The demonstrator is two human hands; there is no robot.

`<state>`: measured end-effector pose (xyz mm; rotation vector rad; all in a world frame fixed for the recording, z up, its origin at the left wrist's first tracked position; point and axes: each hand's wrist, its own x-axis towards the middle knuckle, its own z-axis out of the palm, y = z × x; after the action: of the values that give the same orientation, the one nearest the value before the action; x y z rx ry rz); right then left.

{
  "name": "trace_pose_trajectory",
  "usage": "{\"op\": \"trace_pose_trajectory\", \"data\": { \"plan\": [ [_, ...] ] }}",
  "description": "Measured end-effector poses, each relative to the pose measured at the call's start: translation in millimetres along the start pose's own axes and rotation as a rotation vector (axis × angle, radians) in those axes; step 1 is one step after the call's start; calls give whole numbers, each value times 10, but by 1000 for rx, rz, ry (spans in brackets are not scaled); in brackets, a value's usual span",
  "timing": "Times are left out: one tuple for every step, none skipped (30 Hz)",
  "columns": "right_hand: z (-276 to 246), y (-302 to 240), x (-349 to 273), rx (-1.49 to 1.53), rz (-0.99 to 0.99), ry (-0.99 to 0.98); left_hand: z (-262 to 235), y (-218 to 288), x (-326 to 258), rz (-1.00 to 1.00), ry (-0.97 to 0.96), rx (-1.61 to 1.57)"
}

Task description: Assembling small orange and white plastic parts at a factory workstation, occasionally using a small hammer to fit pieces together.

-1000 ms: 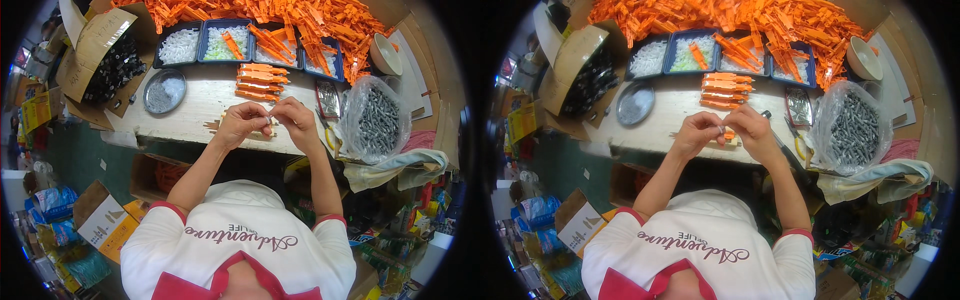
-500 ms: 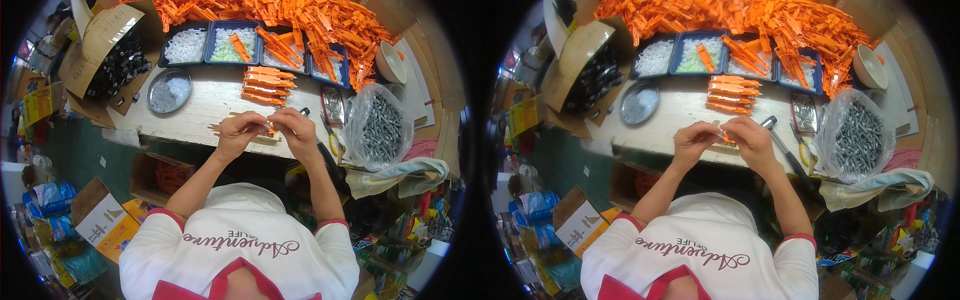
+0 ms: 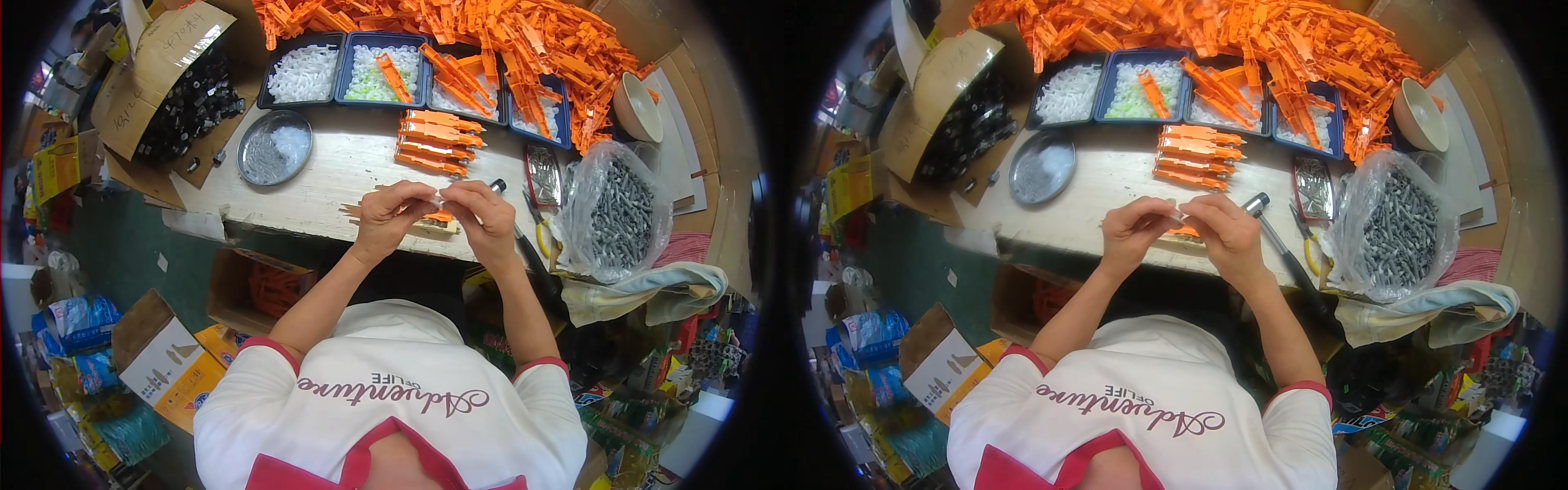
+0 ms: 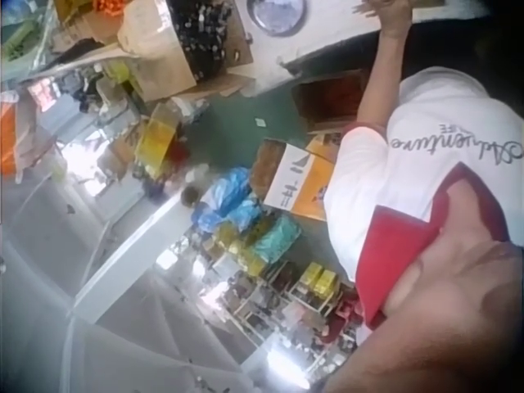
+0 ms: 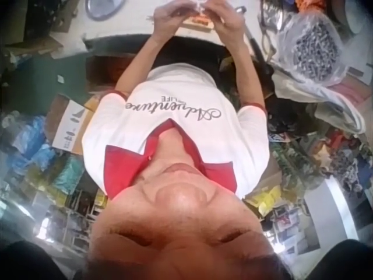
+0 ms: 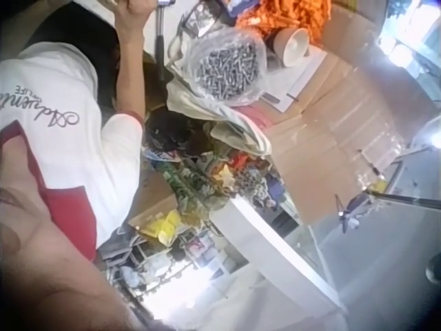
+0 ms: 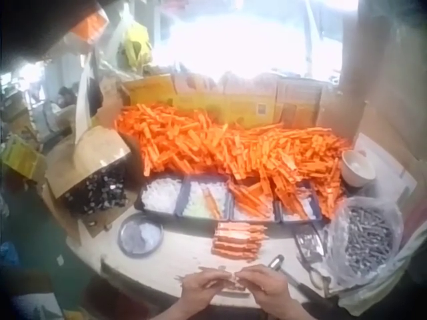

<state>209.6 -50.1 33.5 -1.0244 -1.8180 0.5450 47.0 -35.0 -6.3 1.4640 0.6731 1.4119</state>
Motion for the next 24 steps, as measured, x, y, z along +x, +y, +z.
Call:
{"op": "trace_pose_trajectory", "data": {
  "plan": [
    [-4,-19,-4,-27,13,36,-6,-9,2,-1,2,0],
    [-8,-40,-9,-27,13,33,-8,-25,0,20,27,13],
    [-13,-62,-13,-50,16,22,-12,-35,-2,40,52,27],
    [-10,-71,-14,-72,19,11,-19,-36,-2,40,54,27],
    [2,-75,-16,-75,21,11,-17,-27,2,62,51,63],
    [31,-79,-17,-96,2,17,-16,-22,2,84,49,99],
    [47,-79,-21,-118,-17,22,-21,-20,-8,82,49,97],
    [55,-70,-25,-118,-17,21,-38,-19,-26,49,10,94],
    [63,-61,-27,-146,-43,26,-54,-17,-38,16,-29,92],
    [68,-57,-28,-174,-70,31,-69,3,-37,16,-27,92],
    [72,-57,-28,-173,-69,29,-82,36,-32,-6,-54,87],
    [74,-60,-27,-189,-89,41,-91,53,-33,-27,-80,81],
    [79,-61,-27,-204,-110,54,-98,51,-42,-28,-78,81],
    [90,-67,-27,-204,-109,52,-101,53,-53,-23,-79,56],
    [106,-73,-24,-194,-116,65,-104,55,-63,-18,-81,30],
    [116,-76,-23,-185,-124,78,-105,60,-70,-19,-79,29],
    [121,-79,-22,-184,-123,75,-106,70,-74,-8,-78,46],
    [125,-81,-22,-189,-135,76,-107,75,-79,4,-78,63],
    [128,-83,-22,-193,-146,77,-106,71,-83,2,-76,63],
    [130,-83,-23,-193,-146,75,-103,64,-84,28,-69,67],
    [132,-82,-24,-205,-156,75,-101,60,-86,54,-62,71],
    [134,-81,-26,-217,-167,75,-101,65,-88,53,-61,71],
    [140,-74,-29,-217,-166,74,-100,74,-86,61,-58,83],
    [148,-63,-34,-218,-175,80,-100,79,-86,68,-55,96]
  ]
}}
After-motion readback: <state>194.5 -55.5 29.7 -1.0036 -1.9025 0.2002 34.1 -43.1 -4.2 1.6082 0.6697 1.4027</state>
